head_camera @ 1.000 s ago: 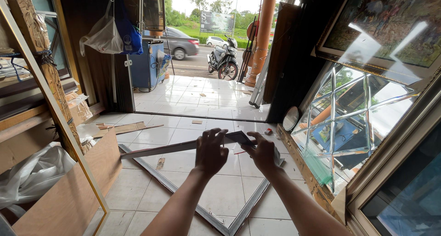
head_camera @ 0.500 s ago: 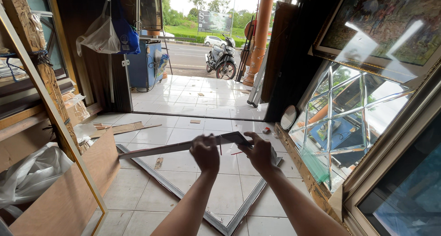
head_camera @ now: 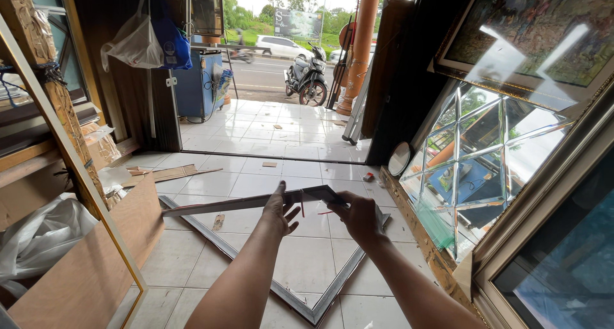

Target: The person assembles a rectangular picture frame on a tiled floor by joining four metal frame pieces. They apply glue to the mitered corners and use a hammer to secure the joints, then flip the frame to inspect the assembly.

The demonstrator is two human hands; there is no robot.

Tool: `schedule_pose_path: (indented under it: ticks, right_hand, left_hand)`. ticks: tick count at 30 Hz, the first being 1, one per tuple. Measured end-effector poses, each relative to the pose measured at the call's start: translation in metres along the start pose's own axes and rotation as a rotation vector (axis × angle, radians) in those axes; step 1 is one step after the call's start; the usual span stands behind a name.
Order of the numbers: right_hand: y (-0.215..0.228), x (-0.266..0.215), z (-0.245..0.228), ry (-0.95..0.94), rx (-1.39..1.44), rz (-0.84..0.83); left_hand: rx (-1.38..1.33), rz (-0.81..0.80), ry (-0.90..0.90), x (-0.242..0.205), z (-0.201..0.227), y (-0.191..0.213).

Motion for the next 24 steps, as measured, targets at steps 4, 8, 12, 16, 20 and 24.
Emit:
schedule_pose_path:
  ticks: [4,8,12,16,20,24]
  right_hand:
    - [0.005,-0.003,0.003,-0.013,-0.035,0.002]
    - [0.02,0.0,0.01,-0.022,-0.146,0.026]
    - [0.039,-0.004,0.019,-0.025,-0.193,0.074]
    - [0.059,-0.006,0.025,0.019,-0.149,0.18]
    - [0.075,-0.014,0.029,0.083,-0.115,0.297]
    - [0.086,-0.03,0.036,0.091,-0.076,0.408]
  left_hand:
    - [-0.062,-0.021,0.024,0.002,-0.004,-0.008]
    - [-0.123,-0.05,0.051,0.004,-0.005,-0.021]
    - [-0.083,-0.088,0.064,0.001,-0.007,-0.041]
    - [-0.045,-0.143,0.025,-0.01,-0.006,-0.067]
    - [0.013,-0.205,-0.025,-0.027,-0.002,-0.096]
    - [0.072,-0.26,-0.047,-0.042,-0.002,-0.121]
Point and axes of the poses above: each hand's wrist, its own x-axis towards the middle knuckle, its own y-axis out of the back of the hand, z = x × y, the point moved 7 cm from there along x, towards the middle knuckle, and after that the axes turned 10 degrees about y, right-handed, at the moved point
